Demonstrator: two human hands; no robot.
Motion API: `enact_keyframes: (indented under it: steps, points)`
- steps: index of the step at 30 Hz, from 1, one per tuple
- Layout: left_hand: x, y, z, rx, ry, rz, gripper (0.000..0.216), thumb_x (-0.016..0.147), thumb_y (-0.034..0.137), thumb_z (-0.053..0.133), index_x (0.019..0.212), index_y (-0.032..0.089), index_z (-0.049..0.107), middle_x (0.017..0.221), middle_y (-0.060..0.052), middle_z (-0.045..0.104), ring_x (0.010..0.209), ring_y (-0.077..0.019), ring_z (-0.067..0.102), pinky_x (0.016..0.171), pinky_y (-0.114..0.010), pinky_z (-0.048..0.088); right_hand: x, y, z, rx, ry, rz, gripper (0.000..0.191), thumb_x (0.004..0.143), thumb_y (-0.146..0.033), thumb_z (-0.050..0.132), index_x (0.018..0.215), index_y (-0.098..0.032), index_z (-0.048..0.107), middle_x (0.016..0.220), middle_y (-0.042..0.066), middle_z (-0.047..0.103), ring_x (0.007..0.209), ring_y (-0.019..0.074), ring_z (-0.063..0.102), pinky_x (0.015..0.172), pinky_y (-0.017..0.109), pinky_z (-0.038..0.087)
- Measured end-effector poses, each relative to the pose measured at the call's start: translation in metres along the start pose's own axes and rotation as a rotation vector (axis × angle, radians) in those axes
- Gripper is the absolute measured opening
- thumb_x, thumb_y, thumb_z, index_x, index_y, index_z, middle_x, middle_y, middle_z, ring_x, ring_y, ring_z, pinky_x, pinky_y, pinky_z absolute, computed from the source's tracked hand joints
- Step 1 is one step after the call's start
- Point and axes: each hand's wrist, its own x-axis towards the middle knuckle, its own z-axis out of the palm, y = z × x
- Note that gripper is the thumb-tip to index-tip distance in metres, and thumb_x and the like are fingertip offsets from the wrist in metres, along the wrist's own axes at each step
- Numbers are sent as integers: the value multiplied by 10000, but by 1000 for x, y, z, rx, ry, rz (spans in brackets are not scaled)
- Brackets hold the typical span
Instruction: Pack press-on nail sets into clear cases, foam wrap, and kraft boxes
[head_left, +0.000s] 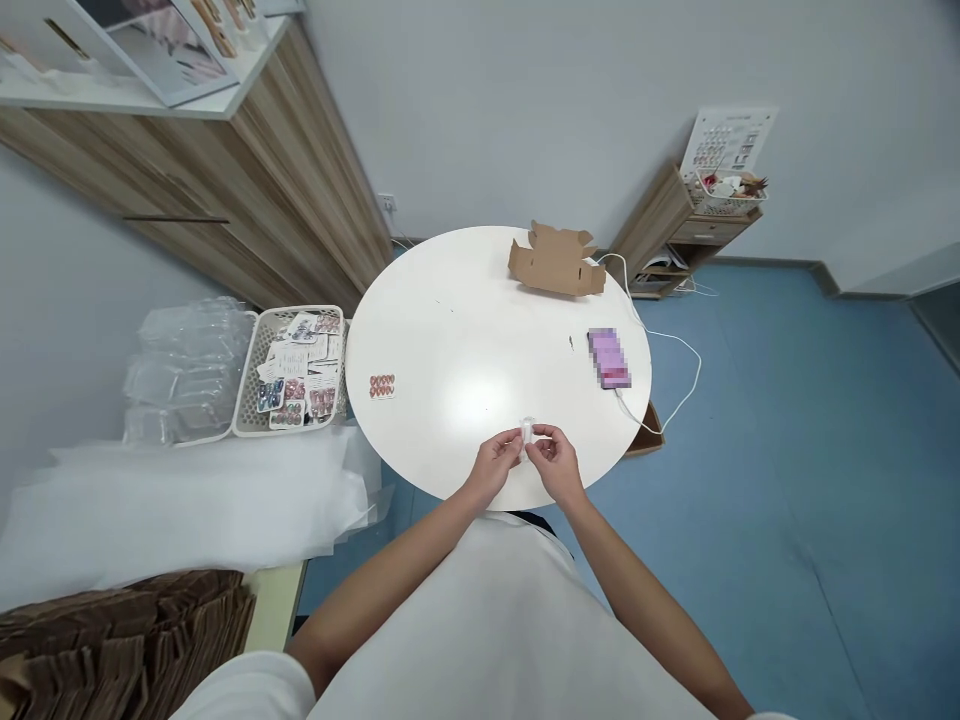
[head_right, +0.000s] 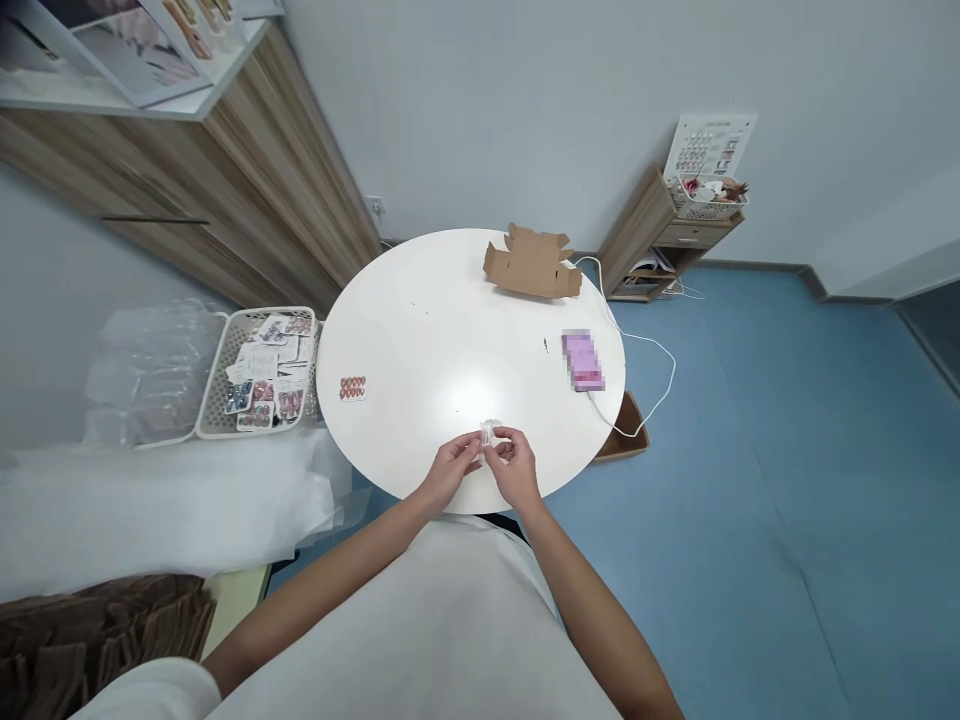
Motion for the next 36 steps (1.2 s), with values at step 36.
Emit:
enact_keyframes:
  steps: [36]
  points:
    - [29,21,-3,538,-131,275,894,530,306,741,1290,250,273,946,-33,535,776,-136,552,748,-334,461,72,-21,-65,-721,-650,-741,387,608,-237,639,958,-202,477,1204,128,461,1119,258,409,841,431,416]
